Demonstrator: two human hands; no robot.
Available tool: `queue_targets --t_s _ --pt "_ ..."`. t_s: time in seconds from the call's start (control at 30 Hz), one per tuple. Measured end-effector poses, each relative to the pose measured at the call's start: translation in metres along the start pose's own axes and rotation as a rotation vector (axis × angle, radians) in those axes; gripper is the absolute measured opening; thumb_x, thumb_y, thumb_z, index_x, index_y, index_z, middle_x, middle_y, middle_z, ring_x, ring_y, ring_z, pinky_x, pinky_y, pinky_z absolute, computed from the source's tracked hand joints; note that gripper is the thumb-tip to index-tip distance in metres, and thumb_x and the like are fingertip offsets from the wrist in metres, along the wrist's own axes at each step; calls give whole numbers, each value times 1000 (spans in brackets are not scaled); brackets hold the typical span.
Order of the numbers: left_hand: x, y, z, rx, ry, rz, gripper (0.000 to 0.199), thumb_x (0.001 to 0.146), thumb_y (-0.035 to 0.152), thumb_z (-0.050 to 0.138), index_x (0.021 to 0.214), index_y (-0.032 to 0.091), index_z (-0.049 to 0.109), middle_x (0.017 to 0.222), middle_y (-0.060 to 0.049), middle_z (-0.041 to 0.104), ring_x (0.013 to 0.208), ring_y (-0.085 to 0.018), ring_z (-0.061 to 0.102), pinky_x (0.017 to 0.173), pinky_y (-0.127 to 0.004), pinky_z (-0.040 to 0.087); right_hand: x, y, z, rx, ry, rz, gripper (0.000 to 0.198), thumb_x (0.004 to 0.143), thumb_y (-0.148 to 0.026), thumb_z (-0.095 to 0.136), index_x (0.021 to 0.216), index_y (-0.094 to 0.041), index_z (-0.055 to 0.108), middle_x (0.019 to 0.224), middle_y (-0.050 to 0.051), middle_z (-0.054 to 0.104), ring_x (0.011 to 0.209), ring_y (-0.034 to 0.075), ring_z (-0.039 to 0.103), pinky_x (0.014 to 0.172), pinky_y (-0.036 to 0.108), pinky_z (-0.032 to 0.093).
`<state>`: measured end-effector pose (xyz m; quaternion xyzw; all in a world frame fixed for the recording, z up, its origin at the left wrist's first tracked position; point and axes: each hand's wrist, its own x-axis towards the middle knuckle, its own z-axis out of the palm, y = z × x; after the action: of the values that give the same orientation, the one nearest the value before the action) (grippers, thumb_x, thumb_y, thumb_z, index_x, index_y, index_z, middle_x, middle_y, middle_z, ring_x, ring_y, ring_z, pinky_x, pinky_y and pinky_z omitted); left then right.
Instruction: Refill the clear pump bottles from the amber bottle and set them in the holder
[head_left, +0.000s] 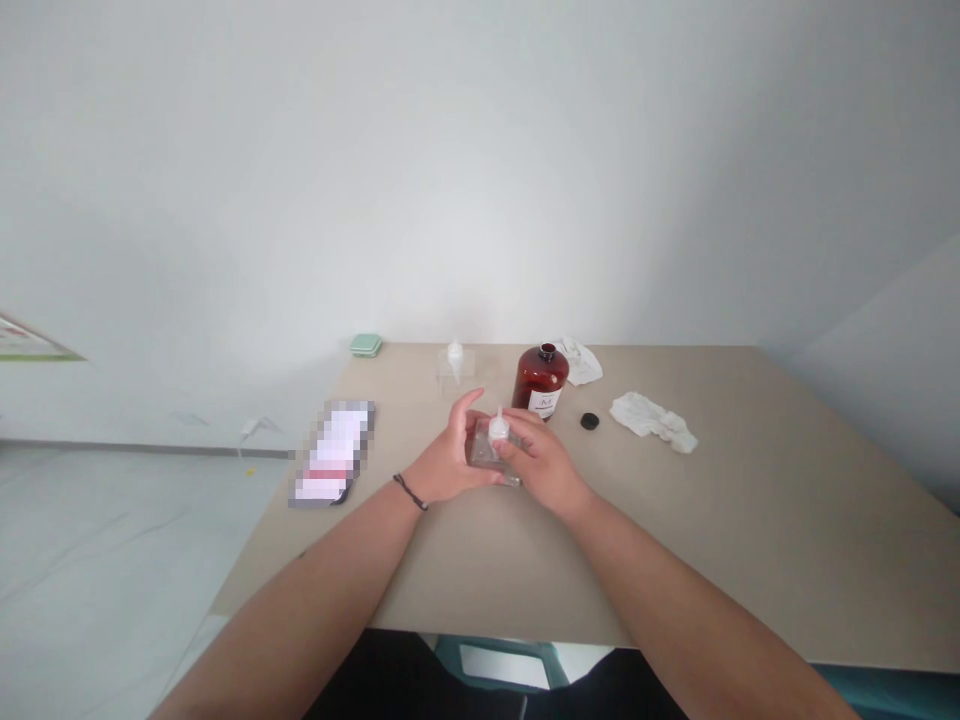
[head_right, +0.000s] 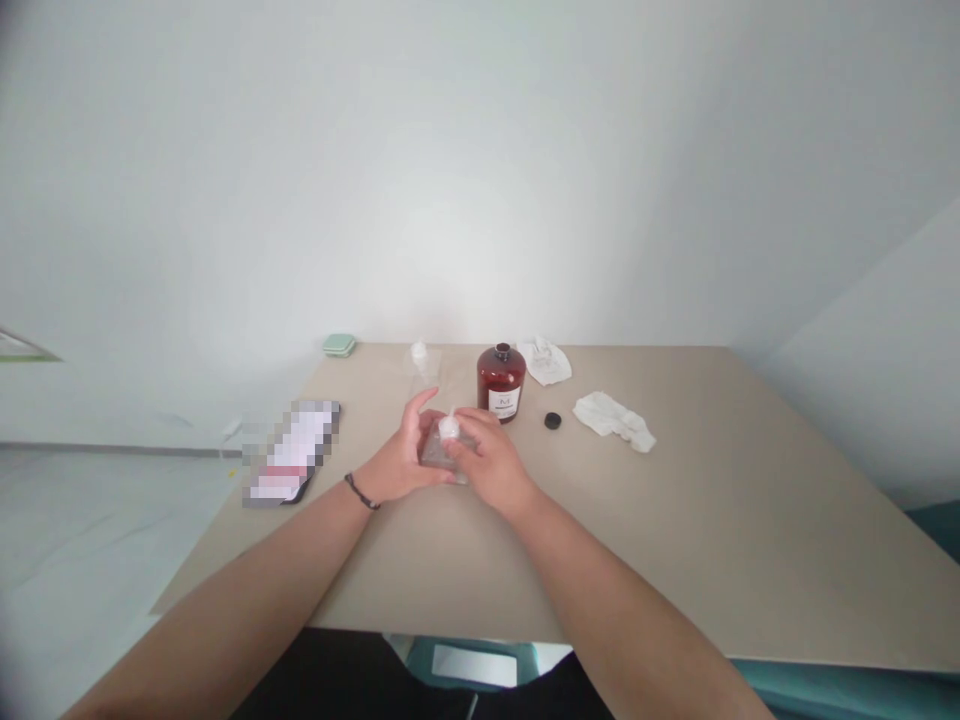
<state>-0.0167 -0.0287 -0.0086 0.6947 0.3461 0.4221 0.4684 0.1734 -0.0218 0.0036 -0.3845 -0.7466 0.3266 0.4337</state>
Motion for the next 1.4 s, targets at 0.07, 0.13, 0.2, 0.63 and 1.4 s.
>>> queue_targets --t_s 0.07,0.13,0.2,0.63,1.4 --pt "0 1 2 3 23 -4 115 67 22 87 151 30 9 123 -10 52 115 -27 59 101 -49 47 1 1 2 -17 23 2 28 90 -42 62 109 -26 74 121 10 69 119 30 59 106 51 44" --pt "0 3 4 1 42 -10 111 68 21 86 150 31 11 123 -9 52 113 -26 60 99 -47 48 3 0 3 -30 43 -1 26 90 -40 62 107 -27 74 120 10 70 119 30 60 105 52 44" --pt "1 4 6 1 54 -14 110 68 20 85 149 31 12 123 -9 52 113 -26 60 98 -46 49 4 0 4 -37 59 -2 24 89 -38 62 106 -26 75 119 10 70 118 30 61 104 52 45" --pt "1 3 1 -187 143 17 108 66 37 87 145 35 13 113 -3 55 97 -19 60 86 -37 52 2 -23 -42 -36 289 91 24 93 -40 54 90 -23 71 95 6 72 90 22 67 83 39 53" --pt "-10 22 1 -503 260 -74 83 63 30 87 121 39 28 116 1 45 84 -14 61 60 -30 61 -11 -12 -119 -536 506 411 29 88 -32 51 106 -19 71 98 12 72 90 29 67 83 45 51"
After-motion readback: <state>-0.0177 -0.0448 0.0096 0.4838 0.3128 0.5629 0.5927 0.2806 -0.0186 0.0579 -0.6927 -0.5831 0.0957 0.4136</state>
